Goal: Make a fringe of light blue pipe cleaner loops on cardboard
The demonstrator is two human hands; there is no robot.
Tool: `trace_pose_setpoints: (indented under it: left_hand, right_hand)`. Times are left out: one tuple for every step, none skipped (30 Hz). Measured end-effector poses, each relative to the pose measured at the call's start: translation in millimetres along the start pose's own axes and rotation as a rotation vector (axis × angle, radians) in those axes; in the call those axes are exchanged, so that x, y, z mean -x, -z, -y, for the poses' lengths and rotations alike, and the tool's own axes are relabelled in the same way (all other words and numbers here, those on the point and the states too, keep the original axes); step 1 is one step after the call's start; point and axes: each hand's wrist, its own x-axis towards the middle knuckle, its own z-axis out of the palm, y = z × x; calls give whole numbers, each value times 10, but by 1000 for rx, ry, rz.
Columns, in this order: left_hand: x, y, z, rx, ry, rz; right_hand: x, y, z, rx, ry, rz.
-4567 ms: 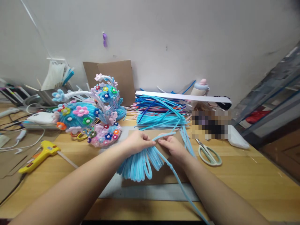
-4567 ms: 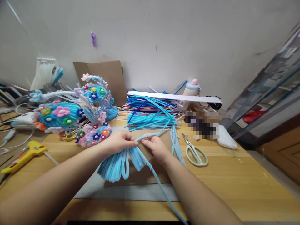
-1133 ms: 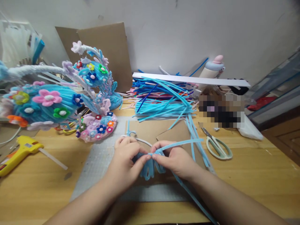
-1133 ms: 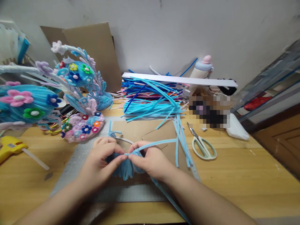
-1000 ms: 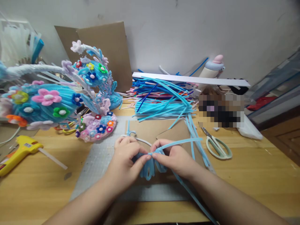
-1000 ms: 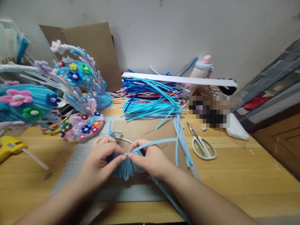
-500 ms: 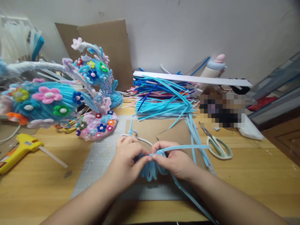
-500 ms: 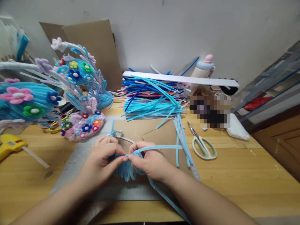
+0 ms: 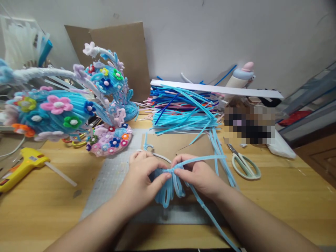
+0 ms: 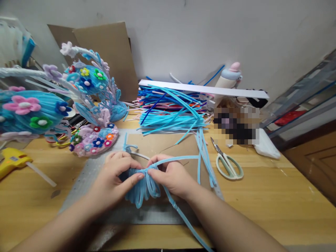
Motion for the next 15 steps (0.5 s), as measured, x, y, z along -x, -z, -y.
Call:
trace_pose_setpoints:
  left_hand:
    - [1,-2,-7,1,-6,10]
    - [2,-4,-15,2,-11,15]
    - [3,-6,-23,4,-15,16]
    - [4,-6,-31,7,-18,12]
    - [5,-7,-39,7,-22,7]
    - [6,-7,-45,6,-25,0]
    - [6,-8,-49,3,-29,-6]
    - [5,-8,-51,2,-33,-9]
    - [5,-8,-51,3,-34,-11]
    - [4,-8,-50,6,-33,-12]
    - [4,-7,-47,12,-31,-12]
    - [4,-7,-44,18,-27,-11]
    - [5,-7,-40,22,-23,-11]
    - [6,-8,-36,24,-22,-10]
    - [8,-9,-32,23,-23,-11]
  right_hand:
    - [0,-6,-3,28,10,0]
    - [-1,-12,-7,61,20,5]
    - [-3,-19,-10,92,31,11]
    - [-5,-24,-12,116,41,18]
    - [-8,-29,-12,133,53,25]
    - [-11,-33,-10,142,67,30]
    - [-13,-36,-5,148,79,30]
    - [-14,-38,2,152,86,26]
    - [-14,-38,12,153,90,21]
    - [-13,-38,22,155,92,16]
    - [-12,-38,31,155,95,10]
    - [-10,-38,39,154,98,7]
    - [-8,-39,44,153,101,7]
    - [-6,-40,45,153,102,9]
    - [-5,-43,43,153,95,9]
